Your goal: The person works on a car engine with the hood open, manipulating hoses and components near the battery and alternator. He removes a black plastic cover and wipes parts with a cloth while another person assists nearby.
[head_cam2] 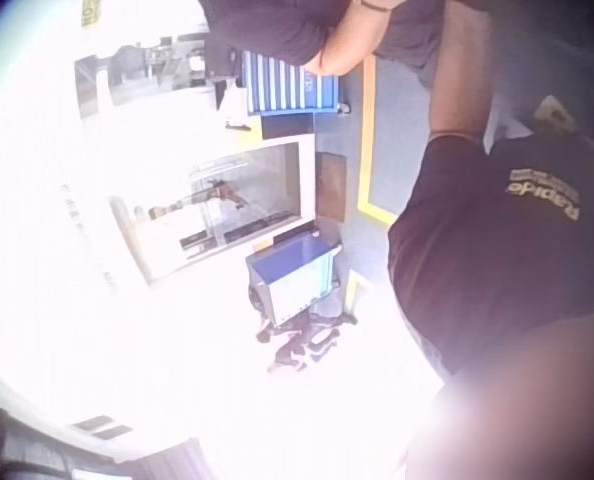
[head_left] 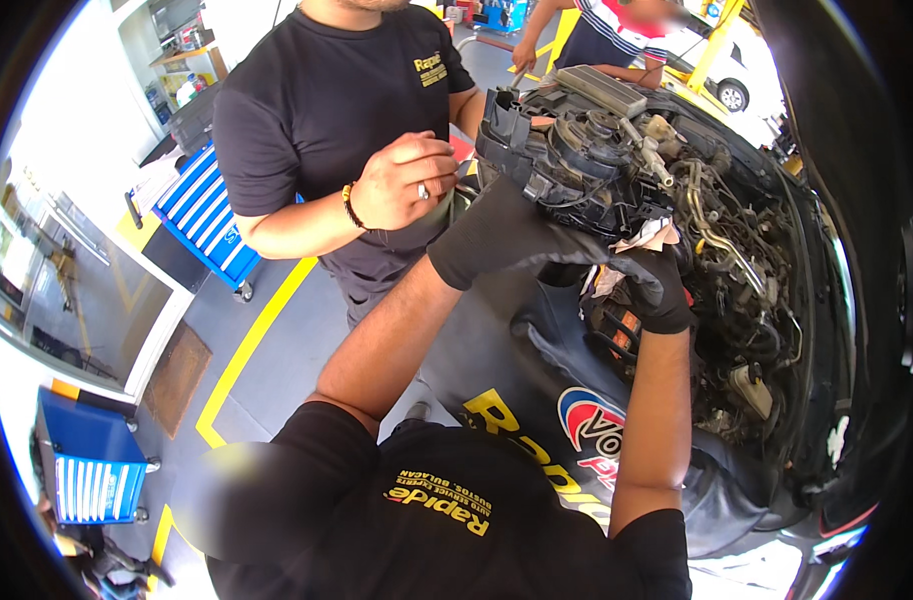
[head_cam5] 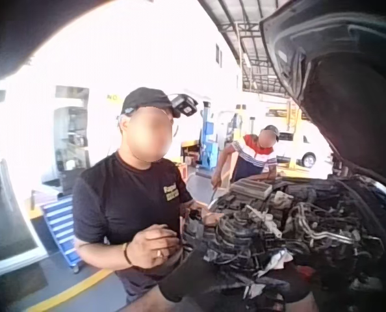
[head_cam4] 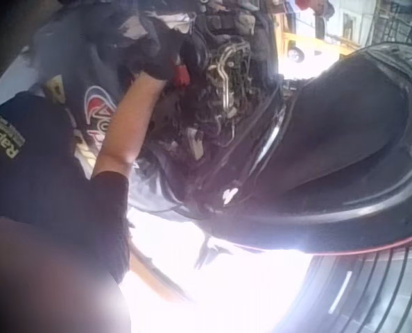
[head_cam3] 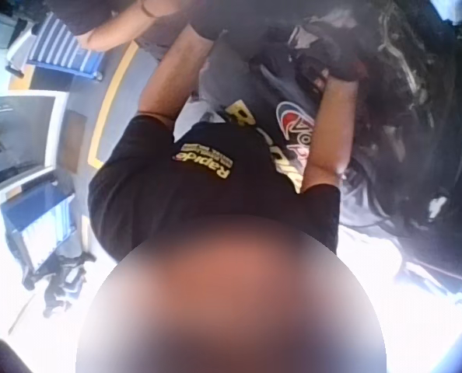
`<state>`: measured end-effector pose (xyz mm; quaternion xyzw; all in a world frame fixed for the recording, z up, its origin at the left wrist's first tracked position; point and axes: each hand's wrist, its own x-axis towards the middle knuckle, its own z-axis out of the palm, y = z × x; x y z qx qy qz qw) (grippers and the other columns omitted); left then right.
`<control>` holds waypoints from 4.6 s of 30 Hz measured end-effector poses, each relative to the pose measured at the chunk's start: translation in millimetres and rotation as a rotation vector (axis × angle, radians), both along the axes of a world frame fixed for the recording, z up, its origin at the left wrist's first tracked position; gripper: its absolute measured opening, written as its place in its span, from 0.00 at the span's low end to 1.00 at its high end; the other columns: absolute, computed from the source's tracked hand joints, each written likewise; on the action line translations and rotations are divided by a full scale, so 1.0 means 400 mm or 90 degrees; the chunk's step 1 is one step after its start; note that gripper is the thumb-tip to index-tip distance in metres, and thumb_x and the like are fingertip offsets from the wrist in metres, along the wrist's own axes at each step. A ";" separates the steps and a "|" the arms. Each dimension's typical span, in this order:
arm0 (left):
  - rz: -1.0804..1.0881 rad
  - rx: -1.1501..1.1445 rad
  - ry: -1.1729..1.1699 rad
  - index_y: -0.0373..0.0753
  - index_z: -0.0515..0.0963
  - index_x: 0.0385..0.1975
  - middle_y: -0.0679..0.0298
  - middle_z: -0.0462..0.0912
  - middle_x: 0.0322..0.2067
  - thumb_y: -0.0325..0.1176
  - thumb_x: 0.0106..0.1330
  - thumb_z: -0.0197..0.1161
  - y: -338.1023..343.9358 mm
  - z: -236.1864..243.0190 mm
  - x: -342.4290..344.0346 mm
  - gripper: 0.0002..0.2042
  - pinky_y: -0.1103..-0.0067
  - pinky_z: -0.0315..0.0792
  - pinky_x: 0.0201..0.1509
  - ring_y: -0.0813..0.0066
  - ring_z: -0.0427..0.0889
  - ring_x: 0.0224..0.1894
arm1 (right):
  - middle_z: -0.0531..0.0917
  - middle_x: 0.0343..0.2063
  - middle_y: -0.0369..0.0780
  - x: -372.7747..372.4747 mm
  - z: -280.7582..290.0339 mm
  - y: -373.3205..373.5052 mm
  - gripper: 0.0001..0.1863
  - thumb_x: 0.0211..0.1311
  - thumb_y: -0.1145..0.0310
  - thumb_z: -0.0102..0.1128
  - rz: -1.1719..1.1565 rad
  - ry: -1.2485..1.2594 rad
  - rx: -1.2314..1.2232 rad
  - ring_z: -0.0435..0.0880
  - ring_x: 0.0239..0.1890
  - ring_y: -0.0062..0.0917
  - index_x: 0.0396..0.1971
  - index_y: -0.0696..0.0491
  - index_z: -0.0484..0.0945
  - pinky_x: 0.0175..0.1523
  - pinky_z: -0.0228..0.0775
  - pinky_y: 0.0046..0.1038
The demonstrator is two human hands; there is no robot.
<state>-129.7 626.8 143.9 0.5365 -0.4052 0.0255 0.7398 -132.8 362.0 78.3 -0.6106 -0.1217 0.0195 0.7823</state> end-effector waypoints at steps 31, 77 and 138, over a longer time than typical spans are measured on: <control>0.154 0.087 -0.196 0.34 0.72 0.61 0.61 0.86 0.44 0.29 0.64 0.75 0.162 0.089 0.007 0.27 0.82 0.82 0.34 0.80 0.87 0.37 | 0.86 0.51 0.40 -0.008 0.176 0.190 0.29 0.61 0.72 0.73 0.086 -0.162 -0.105 0.85 0.51 0.24 0.62 0.61 0.76 0.57 0.80 0.32; -0.426 0.292 -0.822 0.46 0.84 0.20 0.74 0.87 0.32 0.36 0.57 0.69 0.101 0.385 0.358 0.06 0.70 0.76 0.52 0.70 0.84 0.43 | 0.71 0.61 0.50 -0.059 0.093 0.480 0.57 0.48 0.66 0.86 -0.541 -0.270 -0.325 0.77 0.61 0.35 0.72 0.62 0.53 0.64 0.76 0.41; -0.519 0.384 -0.756 0.42 0.84 0.15 0.69 0.87 0.26 0.39 0.53 0.70 0.050 0.366 0.228 0.10 0.60 0.74 0.67 0.70 0.86 0.41 | 0.73 0.59 0.45 -0.147 0.128 0.494 0.59 0.34 0.61 0.91 -0.641 -0.311 -0.404 0.74 0.62 0.38 0.67 0.59 0.61 0.67 0.69 0.41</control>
